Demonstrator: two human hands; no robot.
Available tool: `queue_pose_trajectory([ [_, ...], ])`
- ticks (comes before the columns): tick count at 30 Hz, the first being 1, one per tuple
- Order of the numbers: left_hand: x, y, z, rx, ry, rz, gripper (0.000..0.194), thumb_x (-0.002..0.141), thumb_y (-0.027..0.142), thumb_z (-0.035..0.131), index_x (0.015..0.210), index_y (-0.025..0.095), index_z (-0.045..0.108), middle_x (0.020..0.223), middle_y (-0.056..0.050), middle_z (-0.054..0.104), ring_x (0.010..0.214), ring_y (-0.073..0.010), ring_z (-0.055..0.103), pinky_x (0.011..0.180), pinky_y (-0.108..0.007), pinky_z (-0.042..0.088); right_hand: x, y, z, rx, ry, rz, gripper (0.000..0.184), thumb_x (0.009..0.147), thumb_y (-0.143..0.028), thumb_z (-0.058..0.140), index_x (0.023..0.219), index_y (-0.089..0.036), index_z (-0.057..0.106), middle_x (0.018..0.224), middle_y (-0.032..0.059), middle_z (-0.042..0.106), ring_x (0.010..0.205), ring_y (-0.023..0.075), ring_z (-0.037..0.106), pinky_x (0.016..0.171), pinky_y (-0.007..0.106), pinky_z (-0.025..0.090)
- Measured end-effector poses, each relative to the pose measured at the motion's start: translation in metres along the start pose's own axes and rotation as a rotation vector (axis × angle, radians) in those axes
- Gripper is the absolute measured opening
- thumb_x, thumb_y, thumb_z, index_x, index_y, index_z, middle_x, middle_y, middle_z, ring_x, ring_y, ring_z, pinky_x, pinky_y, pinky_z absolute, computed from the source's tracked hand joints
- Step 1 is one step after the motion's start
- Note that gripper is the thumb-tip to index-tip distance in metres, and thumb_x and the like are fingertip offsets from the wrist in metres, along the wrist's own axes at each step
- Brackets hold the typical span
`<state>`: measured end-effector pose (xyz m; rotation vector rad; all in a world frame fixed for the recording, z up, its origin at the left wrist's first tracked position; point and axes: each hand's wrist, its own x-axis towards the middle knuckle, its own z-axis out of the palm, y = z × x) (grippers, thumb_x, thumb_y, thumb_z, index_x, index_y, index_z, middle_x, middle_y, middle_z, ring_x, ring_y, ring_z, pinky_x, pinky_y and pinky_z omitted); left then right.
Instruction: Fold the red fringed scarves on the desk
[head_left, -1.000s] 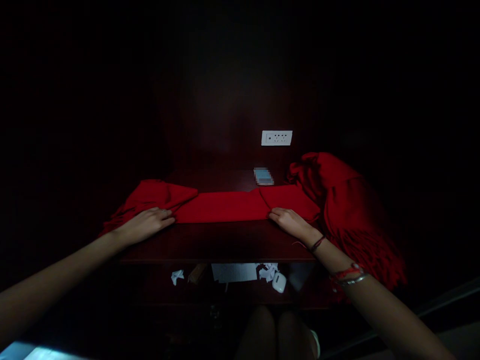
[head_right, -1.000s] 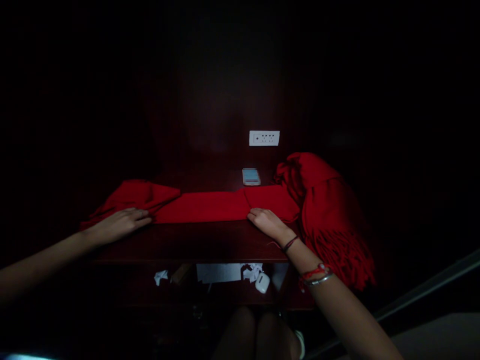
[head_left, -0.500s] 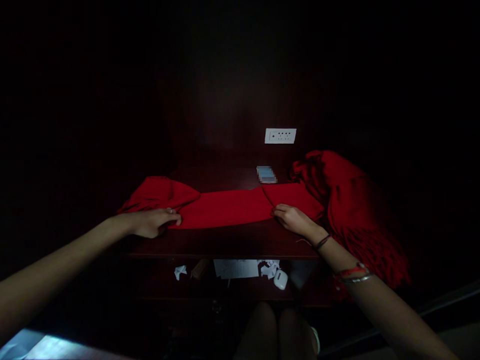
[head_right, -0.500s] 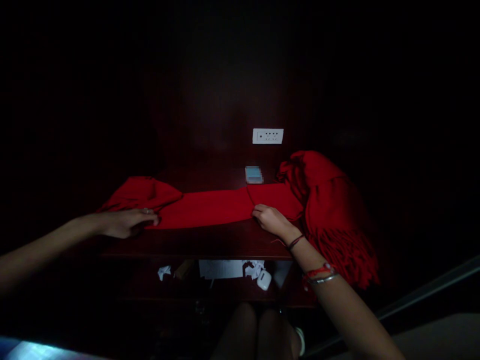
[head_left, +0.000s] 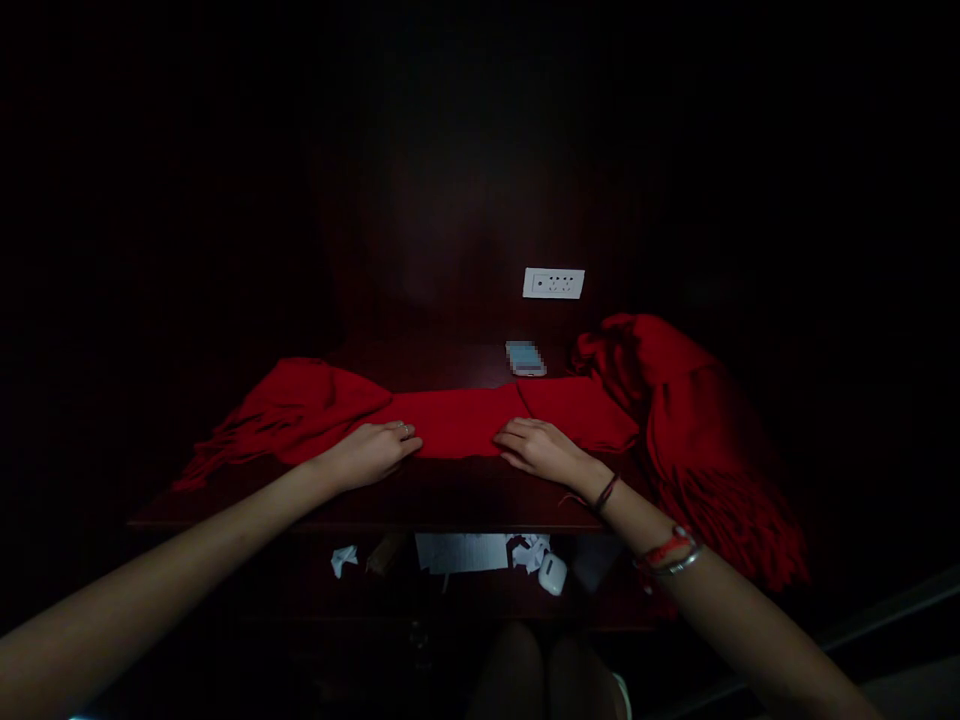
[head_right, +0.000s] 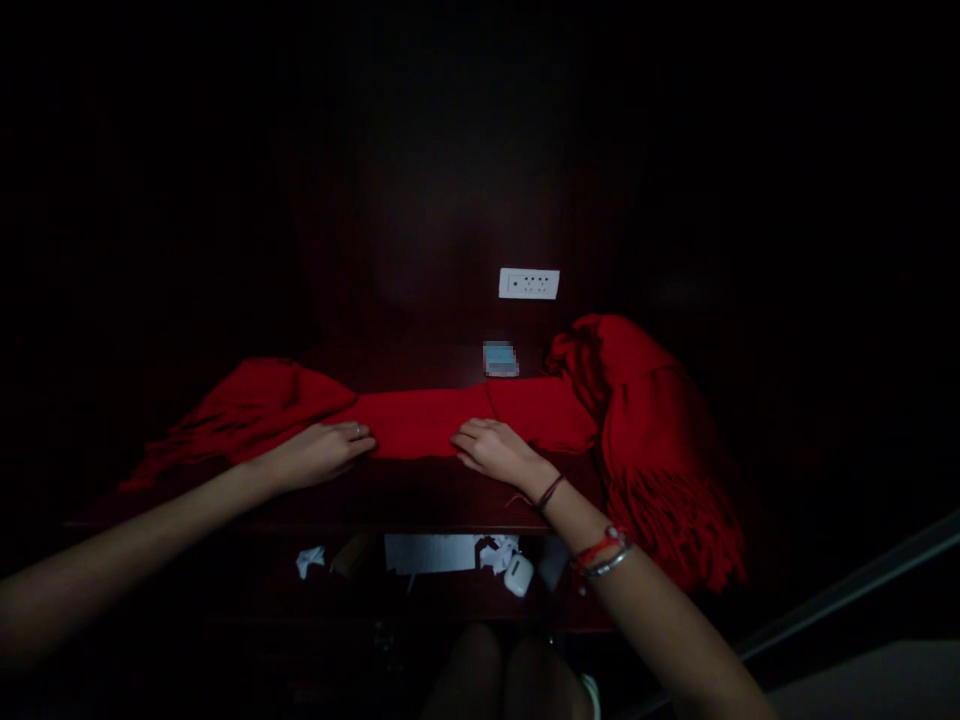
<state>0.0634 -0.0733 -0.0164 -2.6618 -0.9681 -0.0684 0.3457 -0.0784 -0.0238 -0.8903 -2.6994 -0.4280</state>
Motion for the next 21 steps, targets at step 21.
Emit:
queue_pose_trajectory([
  [21,-0.015,0.012,0.004,0.044,0.041,0.001,0.021,0.078,0.008,0.034,0.088,0.018,0.049,0.088,-0.006,0.049,0.084,-0.0167,0.047,0.070,-0.027,0.040,0.036,-0.034,0.019,-0.133,-0.018,0.127,0.016,0.081,-0.017,0.038,0.080,-0.015,0.054,0.078,0.0061,0.053,0.074,0.0143,0.045,0.062,0.024,0.034],
])
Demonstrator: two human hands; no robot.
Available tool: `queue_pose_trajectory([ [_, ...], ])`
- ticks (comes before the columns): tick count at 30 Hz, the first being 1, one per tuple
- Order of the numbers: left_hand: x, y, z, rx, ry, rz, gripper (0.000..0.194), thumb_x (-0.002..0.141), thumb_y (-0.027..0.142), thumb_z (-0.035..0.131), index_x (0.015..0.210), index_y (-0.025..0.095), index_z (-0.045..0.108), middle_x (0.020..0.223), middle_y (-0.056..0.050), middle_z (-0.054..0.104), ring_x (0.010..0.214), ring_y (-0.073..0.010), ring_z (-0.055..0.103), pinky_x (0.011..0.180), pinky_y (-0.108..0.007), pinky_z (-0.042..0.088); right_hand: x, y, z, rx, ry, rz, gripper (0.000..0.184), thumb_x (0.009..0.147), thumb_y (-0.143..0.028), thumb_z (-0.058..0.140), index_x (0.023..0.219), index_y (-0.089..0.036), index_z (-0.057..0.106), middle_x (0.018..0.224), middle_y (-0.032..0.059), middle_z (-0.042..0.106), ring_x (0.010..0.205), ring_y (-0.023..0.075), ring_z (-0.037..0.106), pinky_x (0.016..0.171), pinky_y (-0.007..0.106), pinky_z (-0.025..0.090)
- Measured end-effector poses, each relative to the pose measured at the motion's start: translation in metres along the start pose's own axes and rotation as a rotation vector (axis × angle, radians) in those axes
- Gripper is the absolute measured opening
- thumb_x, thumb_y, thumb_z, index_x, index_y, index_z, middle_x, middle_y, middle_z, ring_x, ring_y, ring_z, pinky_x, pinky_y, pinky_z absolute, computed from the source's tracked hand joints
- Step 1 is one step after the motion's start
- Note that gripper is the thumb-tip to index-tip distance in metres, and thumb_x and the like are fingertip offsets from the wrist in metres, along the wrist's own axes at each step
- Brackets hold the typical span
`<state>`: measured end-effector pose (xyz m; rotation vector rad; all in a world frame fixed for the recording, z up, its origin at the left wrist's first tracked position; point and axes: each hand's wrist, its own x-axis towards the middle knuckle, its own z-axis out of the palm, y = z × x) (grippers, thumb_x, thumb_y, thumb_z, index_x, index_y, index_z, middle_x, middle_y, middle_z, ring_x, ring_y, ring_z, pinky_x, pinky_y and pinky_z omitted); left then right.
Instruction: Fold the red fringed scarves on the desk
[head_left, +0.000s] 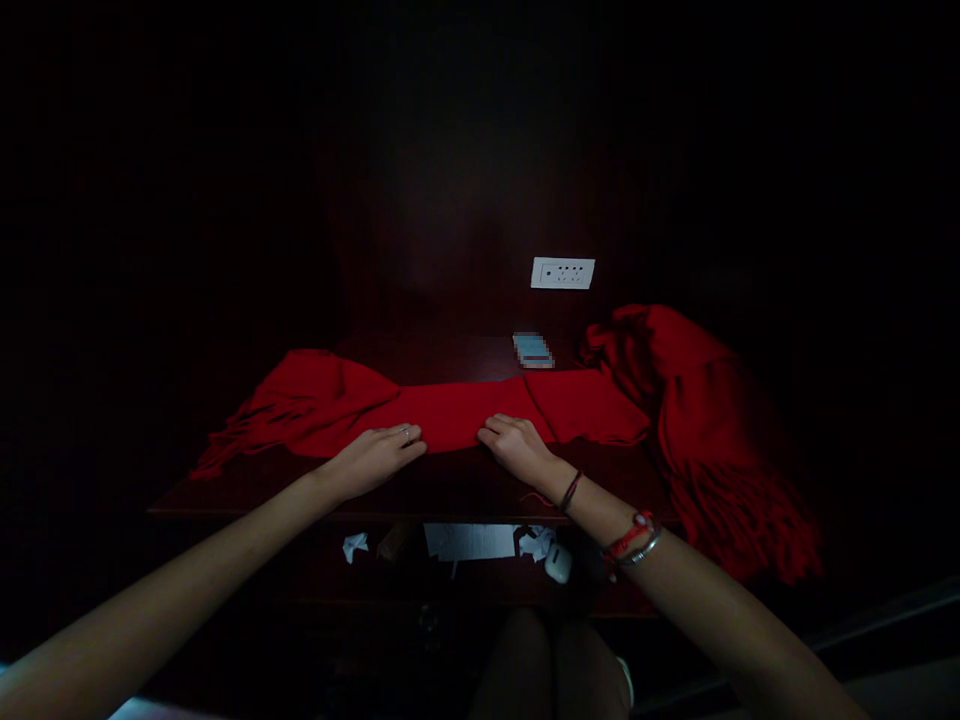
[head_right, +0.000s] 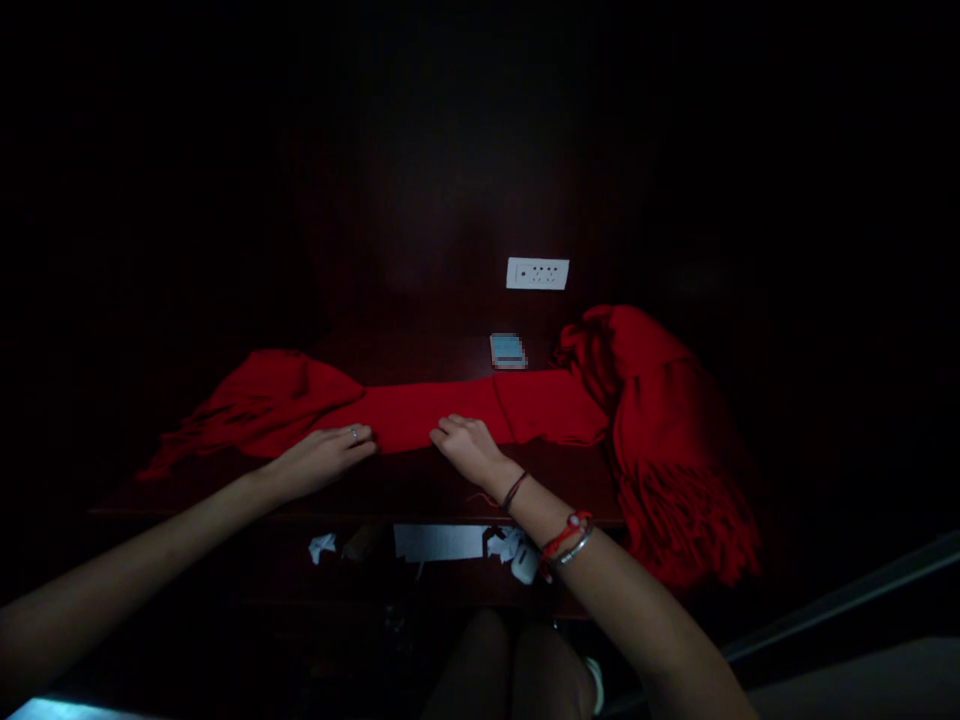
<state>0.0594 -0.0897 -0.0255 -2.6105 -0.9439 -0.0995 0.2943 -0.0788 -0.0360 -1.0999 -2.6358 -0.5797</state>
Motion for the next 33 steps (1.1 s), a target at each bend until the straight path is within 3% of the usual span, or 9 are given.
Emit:
queue_pose_trajectory([
  [6,0.004,-0.010,-0.008,-0.353,-0.044,0.066,0.022,0.075,0.006,0.034,0.080,0.018,0.051,0.083,-0.002,0.050,0.078,-0.0118,0.047,0.071,-0.023,0.038,-0.003,0.003,0.001,0.128,-0.002,-0.044,0.015,0.080,-0.016,0.040,0.083,-0.016,0.055,0.081,0.0055,0.054,0.079,0.0141,0.048,0.067,0.024,0.038],
  [10,0.007,-0.018,-0.015,-0.591,-0.162,0.116,0.027,0.065,0.003,0.038,0.086,0.017,0.050,0.081,0.000,0.052,0.075,-0.0098,0.048,0.068,-0.020,0.039,-0.013,0.009,0.005,0.359,0.053,-0.043,0.025,0.077,-0.007,0.038,0.092,-0.015,0.056,0.101,0.0055,0.054,0.093,0.0122,0.048,0.081,0.024,0.038],
  [13,0.013,-0.024,-0.020,-0.685,-0.205,0.092,0.026,0.070,0.008,0.037,0.092,0.015,0.047,0.079,0.000,0.053,0.069,-0.0085,0.048,0.063,-0.019,0.040,-0.022,0.011,0.009,0.498,0.069,-0.031,0.033,0.075,-0.005,0.036,0.102,-0.014,0.053,0.108,0.0055,0.052,0.101,0.0114,0.045,0.090,0.025,0.035],
  [18,0.045,-0.026,-0.006,-0.494,0.122,-0.118,0.026,0.082,0.026,0.030,0.096,0.017,0.049,0.096,-0.005,0.052,0.087,-0.0134,0.048,0.081,-0.028,0.036,-0.027,0.009,0.008,0.555,0.052,-0.007,0.037,0.076,-0.009,0.034,0.108,-0.015,0.051,0.110,0.0059,0.052,0.105,0.0111,0.044,0.092,0.027,0.033],
  [20,0.060,-0.023,0.008,-0.423,0.154,-0.203,0.035,0.082,0.036,0.028,0.107,0.018,0.046,0.113,-0.008,0.044,0.102,-0.0179,0.041,0.089,-0.033,0.029,-0.027,0.008,0.003,0.528,0.038,-0.003,0.036,0.077,-0.011,0.032,0.107,-0.016,0.051,0.110,0.0051,0.052,0.107,0.0115,0.041,0.095,0.029,0.029],
  [23,0.072,-0.016,0.030,-0.392,-0.050,-0.333,0.055,0.077,0.054,0.026,0.122,0.024,0.032,0.131,-0.008,0.025,0.118,-0.0270,0.021,0.093,-0.042,0.020,-0.027,0.008,-0.004,0.430,0.026,0.092,0.037,0.081,-0.027,0.033,0.117,-0.022,0.042,0.122,0.0029,0.041,0.119,0.0177,0.024,0.098,0.044,0.013],
  [26,0.070,-0.013,0.041,-0.379,-0.223,-0.449,0.064,0.071,0.065,0.021,0.126,0.032,0.022,0.135,-0.004,0.015,0.121,-0.0318,0.009,0.093,-0.048,0.014,-0.028,0.010,-0.005,0.370,-0.139,0.242,0.051,0.079,-0.050,0.027,0.126,-0.030,0.025,0.133,0.0017,0.022,0.122,0.0284,0.007,0.091,0.058,0.001],
  [29,0.061,-0.016,0.040,-0.351,-0.242,-0.498,0.068,0.069,0.069,0.018,0.127,0.034,0.017,0.136,-0.002,0.011,0.121,-0.0323,0.006,0.094,-0.046,0.012,-0.028,0.013,-0.003,0.379,-0.341,0.279,0.056,0.076,-0.060,0.017,0.126,-0.035,0.019,0.135,0.0000,0.016,0.121,0.0317,0.004,0.090,0.058,-0.002],
  [33,0.053,-0.020,0.036,-0.315,-0.245,-0.509,0.071,0.067,0.070,0.018,0.127,0.033,0.017,0.136,-0.002,0.011,0.121,-0.0313,0.006,0.095,-0.046,0.010,-0.028,0.014,-0.004,0.382,-0.433,0.311,0.062,0.073,-0.064,0.011,0.127,-0.035,0.014,0.136,-0.0004,0.008,0.122,0.0293,-0.001,0.094,0.050,-0.001],
])
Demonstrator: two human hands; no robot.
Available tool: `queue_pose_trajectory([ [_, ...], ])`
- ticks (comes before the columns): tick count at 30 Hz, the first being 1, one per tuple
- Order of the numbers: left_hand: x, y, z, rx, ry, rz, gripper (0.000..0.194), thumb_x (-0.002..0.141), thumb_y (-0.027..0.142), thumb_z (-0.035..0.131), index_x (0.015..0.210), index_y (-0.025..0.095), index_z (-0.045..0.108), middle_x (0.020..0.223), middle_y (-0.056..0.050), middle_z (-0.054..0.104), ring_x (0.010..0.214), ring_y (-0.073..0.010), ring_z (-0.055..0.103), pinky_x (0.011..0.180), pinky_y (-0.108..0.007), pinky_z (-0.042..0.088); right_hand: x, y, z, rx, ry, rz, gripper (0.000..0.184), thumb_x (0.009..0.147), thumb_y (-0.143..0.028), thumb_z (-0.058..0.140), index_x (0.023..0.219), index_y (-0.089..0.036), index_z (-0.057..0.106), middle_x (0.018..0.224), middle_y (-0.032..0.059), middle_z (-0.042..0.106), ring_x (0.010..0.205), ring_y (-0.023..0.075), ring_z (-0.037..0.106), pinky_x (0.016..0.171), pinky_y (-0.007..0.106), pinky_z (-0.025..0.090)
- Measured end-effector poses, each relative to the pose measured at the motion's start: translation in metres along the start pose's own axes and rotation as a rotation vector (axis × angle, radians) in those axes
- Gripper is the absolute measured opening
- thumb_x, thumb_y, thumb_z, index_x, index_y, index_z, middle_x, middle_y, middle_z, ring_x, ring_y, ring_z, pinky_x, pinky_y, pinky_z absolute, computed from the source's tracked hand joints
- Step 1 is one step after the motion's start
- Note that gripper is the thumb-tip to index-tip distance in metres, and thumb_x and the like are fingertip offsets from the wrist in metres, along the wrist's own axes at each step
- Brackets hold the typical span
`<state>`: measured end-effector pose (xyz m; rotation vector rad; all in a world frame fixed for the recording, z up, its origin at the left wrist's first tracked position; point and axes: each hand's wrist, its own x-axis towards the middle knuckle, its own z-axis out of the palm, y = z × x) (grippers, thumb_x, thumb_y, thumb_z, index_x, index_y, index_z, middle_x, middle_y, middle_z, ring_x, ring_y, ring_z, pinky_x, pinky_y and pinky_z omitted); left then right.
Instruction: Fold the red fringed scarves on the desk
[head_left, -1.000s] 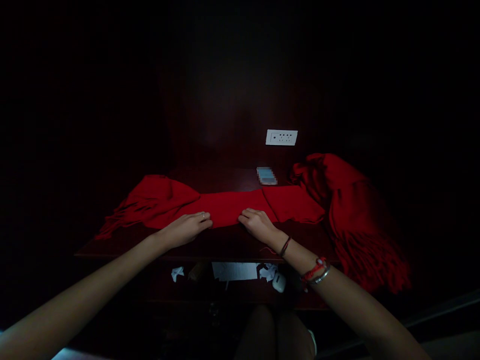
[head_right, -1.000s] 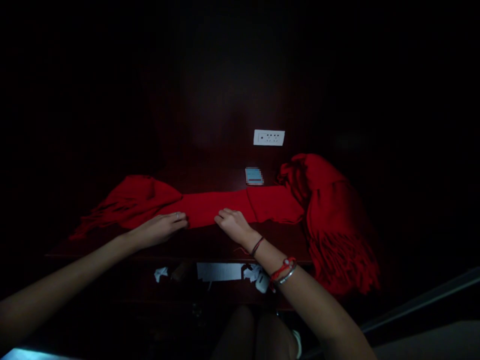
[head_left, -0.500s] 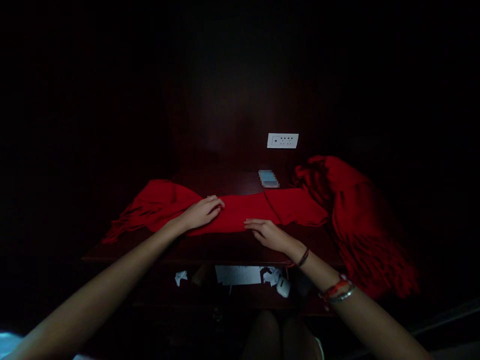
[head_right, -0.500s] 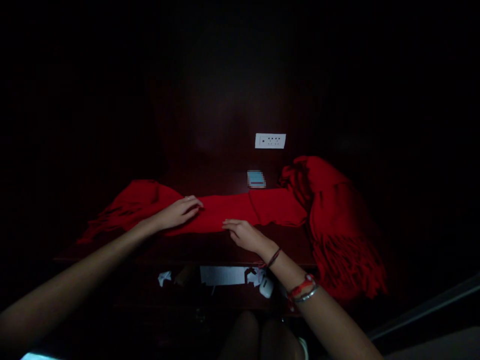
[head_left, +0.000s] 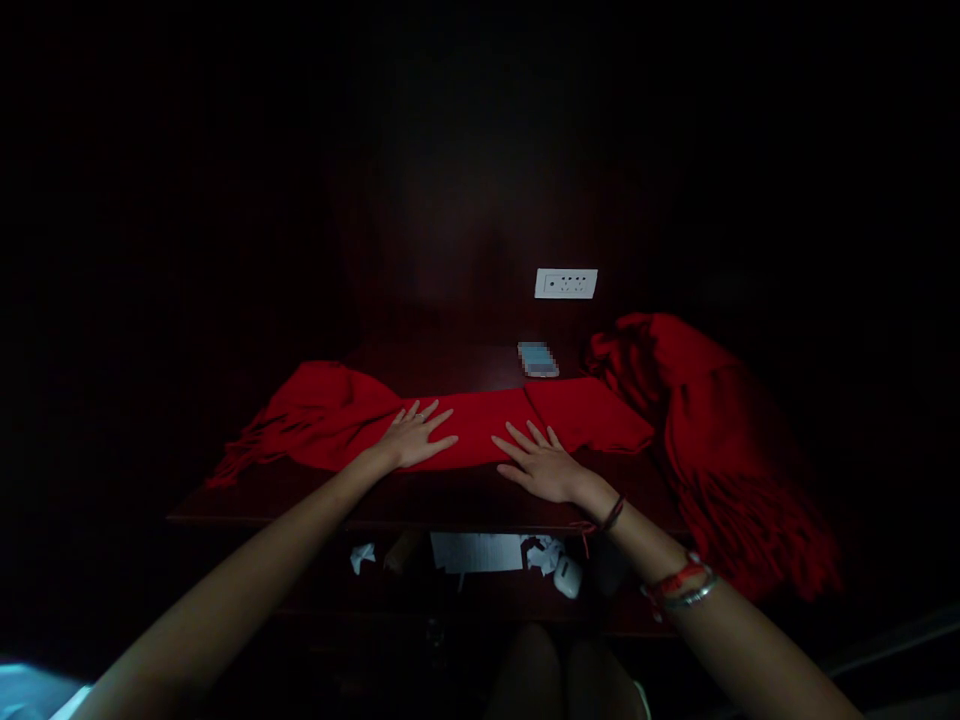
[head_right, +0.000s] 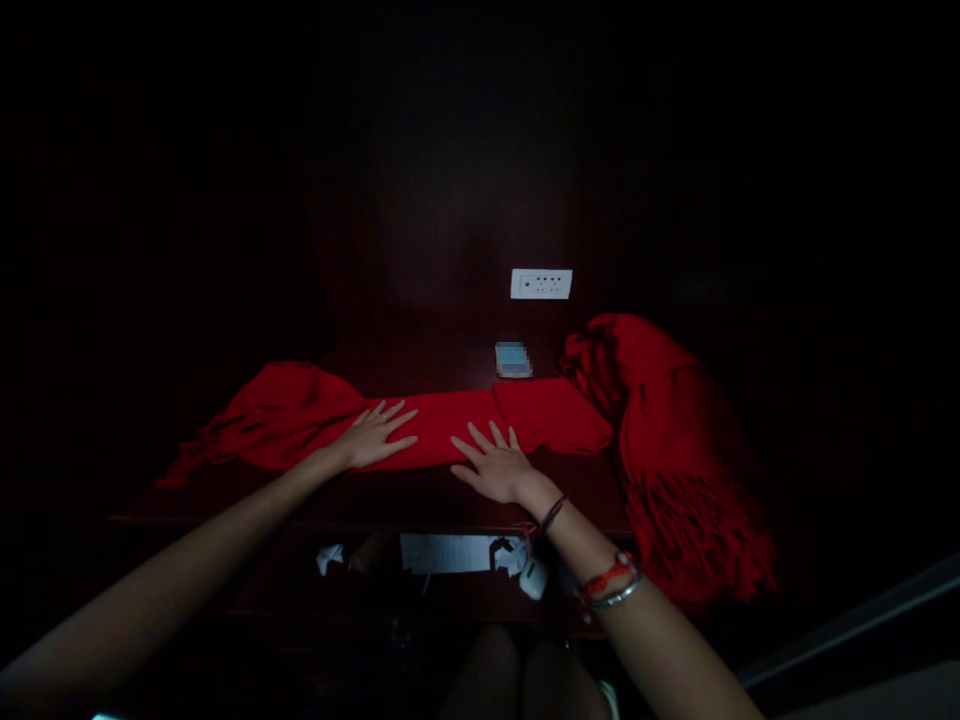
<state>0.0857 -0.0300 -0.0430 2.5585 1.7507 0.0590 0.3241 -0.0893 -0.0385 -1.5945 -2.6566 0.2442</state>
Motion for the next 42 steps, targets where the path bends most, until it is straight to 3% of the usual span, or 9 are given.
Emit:
queue_pose_trajectory([
  [7,-0.020,0.005,0.001,-0.007,0.035,0.038,0.069,0.068,0.069,0.017,0.127,0.033,0.018,0.136,-0.001,0.007,0.122,-0.0289,0.002,0.095,-0.046,0.007,0.000,-0.001,-0.010,0.021,-0.059,0.008,0.066,0.072,-0.064,0.013,0.128,-0.029,0.018,0.136,0.0031,0.009,0.122,0.0288,0.002,0.096,0.045,0.005],
  [13,-0.024,0.006,-0.001,-0.031,-0.069,-0.029,0.078,0.063,0.073,0.019,0.128,0.031,0.012,0.136,-0.004,0.006,0.121,-0.0314,0.001,0.094,-0.048,0.007,0.038,-0.023,-0.019,0.024,0.187,-0.079,0.058,0.080,-0.052,0.016,0.128,-0.020,0.023,0.135,0.0065,0.015,0.122,0.0224,0.009,0.097,0.039,0.011],
  [18,-0.016,-0.005,-0.004,-0.023,-0.098,-0.042,0.082,0.061,0.074,0.022,0.129,0.029,0.010,0.136,-0.005,0.004,0.120,-0.0323,-0.001,0.095,-0.047,0.008,0.053,-0.027,-0.003,0.043,-0.004,-0.056,0.066,0.073,-0.063,0.012,0.129,-0.028,0.015,0.136,0.0021,0.009,0.122,0.0280,0.003,0.095,0.048,0.004],
  [22,-0.017,-0.010,-0.004,-0.019,-0.076,-0.055,0.081,0.062,0.073,0.024,0.129,0.028,0.013,0.136,-0.005,0.004,0.120,-0.0333,0.001,0.095,-0.046,0.010,0.046,-0.020,0.002,0.024,-0.004,-0.061,0.069,0.070,-0.067,0.011,0.129,-0.030,0.013,0.136,0.0008,0.007,0.122,0.0275,0.001,0.095,0.048,0.002],
  [28,-0.043,-0.013,-0.001,0.025,0.014,0.217,0.063,0.073,0.063,0.022,0.128,0.032,0.013,0.136,0.002,0.003,0.122,-0.0264,-0.003,0.097,-0.043,0.007,0.041,-0.020,0.002,-0.008,0.062,-0.069,0.068,0.071,-0.066,0.009,0.129,-0.029,0.014,0.136,0.0017,0.011,0.122,0.0269,0.003,0.096,0.047,0.002],
  [32,-0.051,-0.016,-0.006,0.008,-0.082,0.190,0.069,0.070,0.065,0.025,0.128,0.032,0.007,0.136,0.001,0.005,0.122,-0.0279,-0.001,0.096,-0.045,0.008,0.038,-0.024,0.000,0.000,0.046,-0.023,0.070,0.068,-0.069,0.012,0.128,-0.033,0.013,0.136,-0.0012,0.008,0.121,0.0318,0.001,0.095,0.048,0.002],
  [36,-0.039,-0.013,-0.015,-0.033,-0.163,0.144,0.060,0.073,0.062,0.023,0.127,0.035,0.013,0.136,0.003,0.003,0.122,-0.0275,0.001,0.096,-0.045,0.010,0.037,-0.026,-0.004,0.025,-0.023,0.028,0.073,0.065,-0.072,0.013,0.128,-0.036,0.011,0.136,-0.0042,0.004,0.120,0.0355,-0.005,0.094,0.051,-0.001],
  [39,-0.017,-0.004,-0.017,0.003,-0.035,0.126,0.049,0.080,0.053,0.014,0.124,0.035,0.026,0.136,0.005,0.001,0.122,-0.0255,-0.001,0.096,-0.045,0.007,0.039,-0.022,-0.007,0.030,-0.074,0.072,0.075,0.063,-0.074,0.013,0.128,-0.036,0.010,0.137,-0.0044,0.001,0.119,0.0356,-0.009,0.093,0.053,-0.003],
  [42,0.007,0.004,-0.012,0.006,0.039,0.107,0.052,0.079,0.055,0.014,0.125,0.034,0.022,0.136,0.004,0.001,0.122,-0.0265,0.000,0.095,-0.047,0.009,0.043,-0.015,-0.008,0.029,-0.129,0.143,0.077,0.062,-0.074,0.016,0.128,-0.035,0.007,0.137,-0.0029,-0.002,0.119,0.0356,-0.009,0.093,0.053,-0.001],
])
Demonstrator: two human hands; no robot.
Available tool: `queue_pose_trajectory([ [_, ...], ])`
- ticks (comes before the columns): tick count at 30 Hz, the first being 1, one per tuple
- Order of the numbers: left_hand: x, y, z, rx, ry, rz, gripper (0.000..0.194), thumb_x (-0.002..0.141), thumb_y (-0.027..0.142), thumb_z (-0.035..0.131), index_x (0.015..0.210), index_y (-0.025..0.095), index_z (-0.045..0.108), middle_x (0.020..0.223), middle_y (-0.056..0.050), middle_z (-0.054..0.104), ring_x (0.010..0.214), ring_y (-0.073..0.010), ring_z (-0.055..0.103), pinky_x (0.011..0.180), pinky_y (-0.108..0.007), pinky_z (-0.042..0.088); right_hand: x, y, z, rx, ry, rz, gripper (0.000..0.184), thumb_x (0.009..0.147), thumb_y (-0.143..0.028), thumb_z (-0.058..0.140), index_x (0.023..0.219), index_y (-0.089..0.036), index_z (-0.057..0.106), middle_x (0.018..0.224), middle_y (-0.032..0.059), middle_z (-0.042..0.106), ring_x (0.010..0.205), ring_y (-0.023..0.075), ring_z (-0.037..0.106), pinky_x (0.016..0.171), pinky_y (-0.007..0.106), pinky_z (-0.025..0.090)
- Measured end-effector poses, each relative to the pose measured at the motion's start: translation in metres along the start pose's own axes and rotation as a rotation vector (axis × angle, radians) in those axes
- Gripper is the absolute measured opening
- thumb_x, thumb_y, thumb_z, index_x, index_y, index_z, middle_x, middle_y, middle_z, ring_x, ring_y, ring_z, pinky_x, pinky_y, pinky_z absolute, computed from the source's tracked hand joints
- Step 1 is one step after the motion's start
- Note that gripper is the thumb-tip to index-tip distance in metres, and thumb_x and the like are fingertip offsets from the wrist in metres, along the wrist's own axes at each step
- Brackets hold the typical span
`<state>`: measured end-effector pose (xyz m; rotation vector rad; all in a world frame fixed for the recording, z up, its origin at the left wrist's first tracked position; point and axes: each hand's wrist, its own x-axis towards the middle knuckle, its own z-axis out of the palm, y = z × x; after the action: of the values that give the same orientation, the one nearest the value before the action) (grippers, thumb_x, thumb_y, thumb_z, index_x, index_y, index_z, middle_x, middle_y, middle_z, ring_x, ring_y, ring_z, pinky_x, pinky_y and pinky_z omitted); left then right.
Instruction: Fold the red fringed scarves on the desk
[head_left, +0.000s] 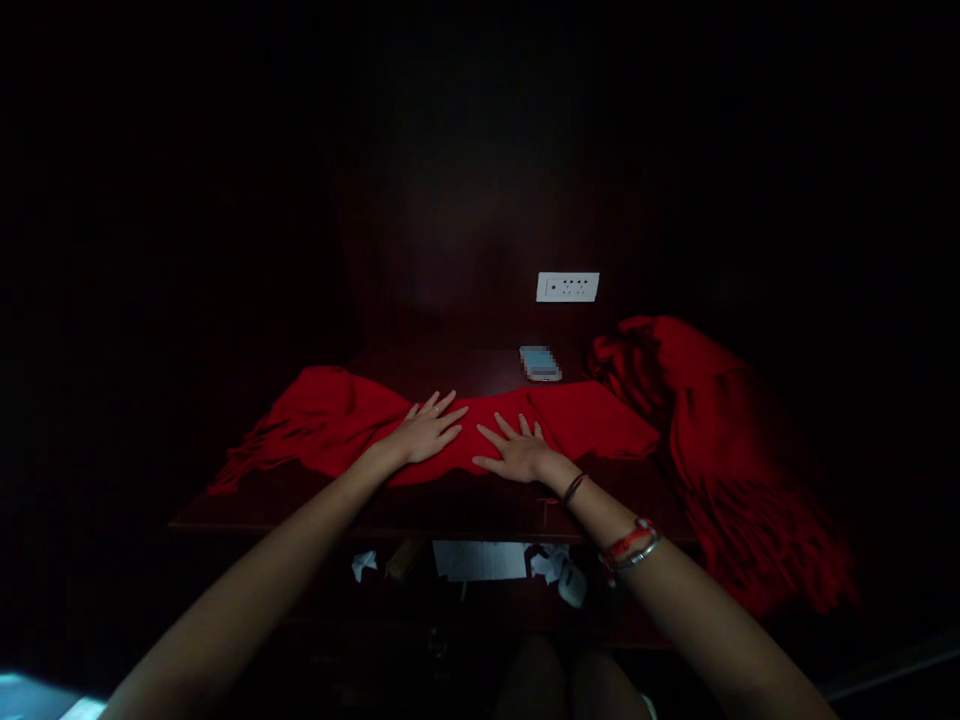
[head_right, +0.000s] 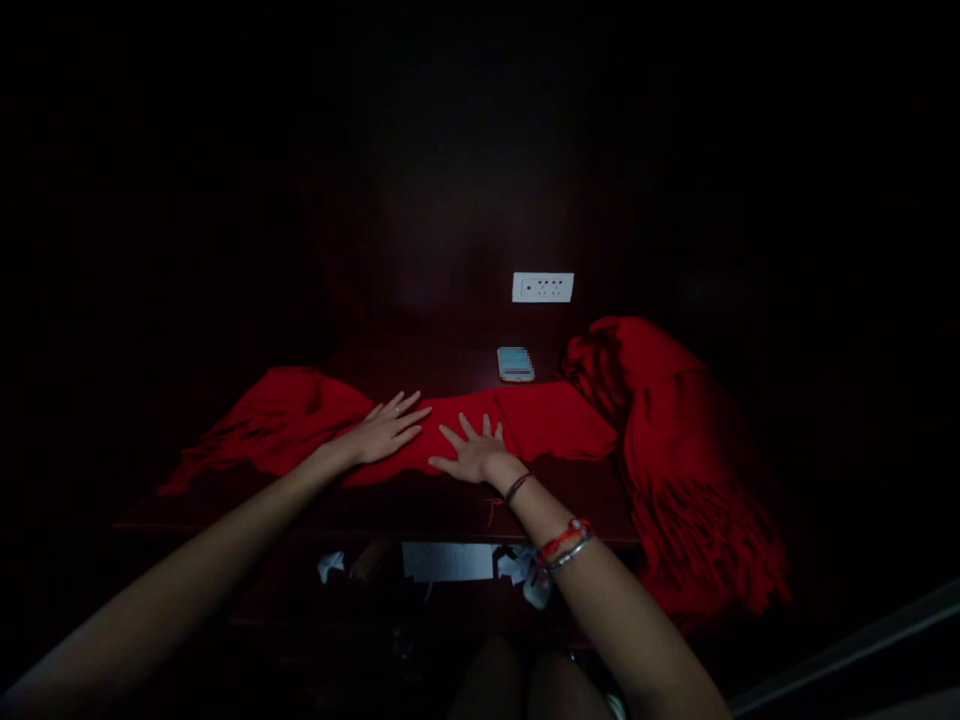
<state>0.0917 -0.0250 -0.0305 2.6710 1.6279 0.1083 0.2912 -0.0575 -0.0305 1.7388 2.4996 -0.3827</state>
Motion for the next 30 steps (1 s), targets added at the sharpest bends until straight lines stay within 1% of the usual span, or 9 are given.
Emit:
queue_pose_trajectory([
  [3,0.015,-0.003,0.007,-0.019,-0.070,-0.103,0.065,0.071,0.065,0.019,0.127,0.032,0.017,0.136,-0.001,0.006,0.121,-0.0315,0.005,0.094,-0.048,0.011,0.002,0.004,-0.002,-0.009,-0.019,0.036,0.077,0.063,-0.073,0.017,0.128,-0.033,0.004,0.136,-0.0005,-0.005,0.119,0.0344,-0.009,0.093,0.052,0.000],
  [6,0.017,-0.016,0.011,-0.015,-0.069,-0.088,0.070,0.068,0.068,0.020,0.127,0.031,0.018,0.135,-0.003,0.009,0.121,-0.0313,0.007,0.095,-0.045,0.011,0.002,0.003,-0.006,-0.008,-0.004,-0.004,0.079,0.063,-0.073,0.016,0.129,-0.030,0.007,0.137,0.0033,-0.001,0.120,0.0330,-0.006,0.094,0.049,0.002],
  [9,0.010,-0.030,0.011,-0.016,-0.054,-0.086,0.070,0.068,0.068,0.019,0.128,0.031,0.017,0.136,-0.003,0.009,0.121,-0.0309,0.007,0.095,-0.044,0.012,0.004,0.004,-0.013,-0.016,0.147,-0.099,0.079,0.065,-0.071,0.011,0.130,-0.025,0.014,0.136,0.0063,0.006,0.122,0.0291,-0.002,0.096,0.045,0.002],
  [11,0.005,-0.040,0.010,-0.016,-0.058,-0.091,0.070,0.069,0.068,0.019,0.128,0.031,0.016,0.136,-0.003,0.009,0.121,-0.0310,0.006,0.095,-0.044,0.014,0.009,0.009,-0.016,-0.021,0.257,-0.086,0.078,0.067,-0.070,0.008,0.130,-0.025,0.013,0.137,0.0059,0.006,0.122,0.0284,-0.003,0.095,0.046,0.000],
  [15,-0.003,-0.056,0.009,-0.011,-0.055,-0.065,0.069,0.072,0.064,0.021,0.129,0.026,0.017,0.135,-0.004,0.009,0.121,-0.0296,0.006,0.096,-0.040,0.015,0.023,0.024,-0.013,-0.024,0.106,0.079,0.075,0.065,-0.071,0.011,0.129,-0.031,0.010,0.137,0.0028,0.002,0.120,0.0337,-0.004,0.090,0.056,0.000],
  [18,-0.004,-0.063,0.011,-0.008,-0.036,-0.046,0.067,0.073,0.062,0.022,0.129,0.025,0.018,0.135,-0.004,0.010,0.121,-0.0274,0.007,0.096,-0.038,0.015,0.028,0.029,-0.008,-0.027,0.061,0.095,0.074,0.065,-0.072,0.011,0.128,-0.034,0.008,0.137,0.0009,0.000,0.120,0.0339,-0.006,0.089,0.057,-0.003],
  [21,-0.004,-0.061,0.011,0.015,0.001,0.014,0.061,0.077,0.056,0.021,0.128,0.023,0.020,0.135,-0.003,0.012,0.122,-0.0228,0.009,0.097,-0.036,0.014,0.029,0.029,-0.007,-0.017,0.060,0.096,0.076,0.064,-0.073,0.010,0.128,-0.034,0.007,0.137,0.0009,-0.002,0.120,0.0340,-0.007,0.089,0.057,-0.004],
  [25,-0.015,-0.041,0.007,0.031,0.056,0.173,0.052,0.081,0.049,0.018,0.127,0.025,0.022,0.136,0.001,0.008,0.123,-0.0180,0.008,0.099,-0.033,0.011,0.029,0.028,-0.007,-0.009,0.061,0.114,0.077,0.063,-0.073,0.010,0.128,-0.034,0.007,0.137,0.0007,-0.001,0.120,0.0342,-0.007,0.089,0.057,-0.003],
  [30,-0.048,-0.026,0.001,-0.027,-0.087,0.190,0.055,0.078,0.056,0.024,0.127,0.033,0.016,0.135,0.004,0.010,0.123,-0.0190,0.008,0.098,-0.037,0.011,0.026,0.033,-0.006,-0.014,0.097,0.095,0.080,0.060,-0.075,0.008,0.128,-0.033,0.009,0.137,0.0023,0.001,0.120,0.0340,-0.004,0.091,0.055,-0.002],
])
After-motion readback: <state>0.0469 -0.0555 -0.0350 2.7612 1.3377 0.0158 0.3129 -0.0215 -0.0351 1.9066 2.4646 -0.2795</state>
